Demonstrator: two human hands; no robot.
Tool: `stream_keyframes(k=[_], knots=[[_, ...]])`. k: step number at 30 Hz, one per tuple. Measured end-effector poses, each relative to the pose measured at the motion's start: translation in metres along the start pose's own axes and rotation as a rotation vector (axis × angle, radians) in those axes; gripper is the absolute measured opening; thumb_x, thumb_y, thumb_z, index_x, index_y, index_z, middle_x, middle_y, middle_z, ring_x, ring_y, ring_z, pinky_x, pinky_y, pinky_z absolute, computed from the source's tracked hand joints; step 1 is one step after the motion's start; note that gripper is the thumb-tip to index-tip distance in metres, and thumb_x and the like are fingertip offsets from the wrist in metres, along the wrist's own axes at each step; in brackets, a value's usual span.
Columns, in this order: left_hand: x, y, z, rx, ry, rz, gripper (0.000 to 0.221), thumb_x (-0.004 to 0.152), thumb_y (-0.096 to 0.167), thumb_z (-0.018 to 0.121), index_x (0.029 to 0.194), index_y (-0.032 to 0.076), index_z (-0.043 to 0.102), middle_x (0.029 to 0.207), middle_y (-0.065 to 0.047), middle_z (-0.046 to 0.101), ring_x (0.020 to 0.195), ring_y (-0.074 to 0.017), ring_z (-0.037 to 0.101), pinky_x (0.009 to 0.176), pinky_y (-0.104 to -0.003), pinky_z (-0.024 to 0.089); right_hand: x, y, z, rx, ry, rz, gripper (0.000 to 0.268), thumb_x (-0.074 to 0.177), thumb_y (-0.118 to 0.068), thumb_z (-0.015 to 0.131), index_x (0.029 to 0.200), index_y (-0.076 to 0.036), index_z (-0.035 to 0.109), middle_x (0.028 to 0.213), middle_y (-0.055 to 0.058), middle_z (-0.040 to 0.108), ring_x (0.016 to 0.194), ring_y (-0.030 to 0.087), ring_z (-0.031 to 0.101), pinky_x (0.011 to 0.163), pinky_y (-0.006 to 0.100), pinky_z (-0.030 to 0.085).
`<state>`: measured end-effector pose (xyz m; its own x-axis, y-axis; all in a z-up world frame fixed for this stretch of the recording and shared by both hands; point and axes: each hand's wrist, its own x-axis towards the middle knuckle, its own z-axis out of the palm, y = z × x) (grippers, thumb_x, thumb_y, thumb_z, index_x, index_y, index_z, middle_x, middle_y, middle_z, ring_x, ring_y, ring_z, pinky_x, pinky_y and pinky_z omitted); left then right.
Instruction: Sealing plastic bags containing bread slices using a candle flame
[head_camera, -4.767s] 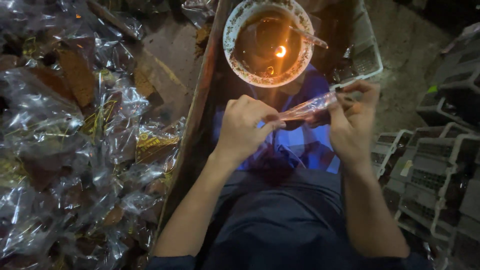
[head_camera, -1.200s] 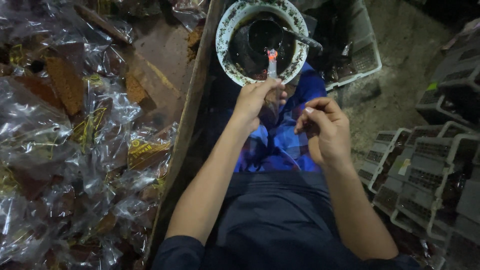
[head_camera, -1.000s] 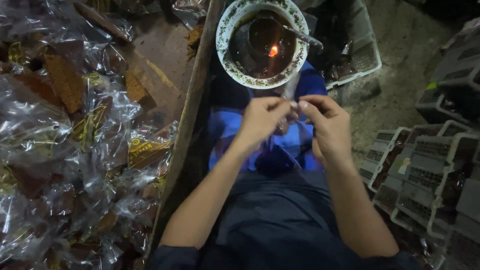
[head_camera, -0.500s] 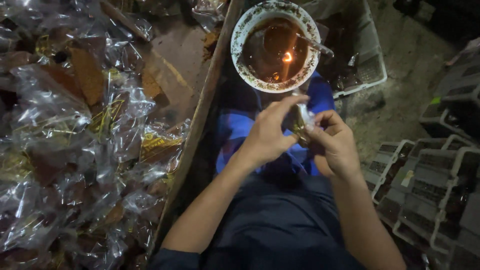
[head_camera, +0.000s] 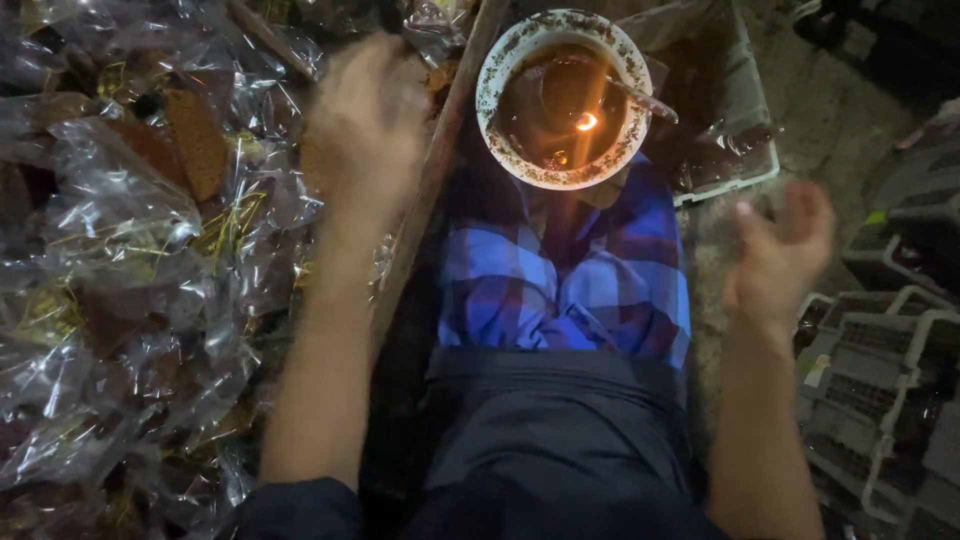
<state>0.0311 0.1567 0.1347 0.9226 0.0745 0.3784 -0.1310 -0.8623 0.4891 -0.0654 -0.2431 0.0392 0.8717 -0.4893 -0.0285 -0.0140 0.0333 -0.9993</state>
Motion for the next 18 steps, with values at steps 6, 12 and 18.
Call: stream_keyframes(k=[6, 12, 18], knots=[[0.058, -0.192, 0.026, 0.97, -0.087, -0.103, 0.034, 0.07, 0.018, 0.084, 0.102, 0.009, 0.076, 0.104, -0.018, 0.071, 0.102, -0.0413, 0.054, 0.086, -0.06, 0.04, -0.015, -0.019, 0.018, 0.061, -0.063, 0.091, 0.047, 0.095, 0.005, 0.069, 0.139, 0.0, 0.053, 0.132, 0.011, 0.056, 0.105, 0.014, 0.064, 0.089, 0.02, 0.062], [0.067, -0.174, 0.004, 0.747, 0.293, 0.088, 0.016, 0.078, -0.005, 0.082, 0.08, 0.012, 0.081, 0.079, -0.007, 0.078, 0.075, -0.0268, 0.064, 0.09, -0.06, 0.044, -0.026, -0.026, 0.021, 0.029, -0.116, 0.137, 0.024, 0.1, 0.0, 0.063, 0.123, 0.0, 0.06, 0.134, 0.011, 0.063, 0.103, 0.011, 0.064, 0.083, 0.018, 0.053], [0.044, -0.095, -0.039, -0.68, 0.374, -0.106, 0.016, 0.108, 0.009, 0.054, 0.112, 0.014, 0.068, 0.101, -0.003, 0.071, 0.078, -0.0125, 0.063, 0.065, -0.025, 0.058, -0.04, -0.042, 0.036, 0.02, -0.16, 0.096, 0.015, 0.103, 0.003, 0.058, 0.117, -0.002, 0.062, 0.128, 0.01, 0.066, 0.099, 0.012, 0.064, 0.091, 0.023, 0.054]])
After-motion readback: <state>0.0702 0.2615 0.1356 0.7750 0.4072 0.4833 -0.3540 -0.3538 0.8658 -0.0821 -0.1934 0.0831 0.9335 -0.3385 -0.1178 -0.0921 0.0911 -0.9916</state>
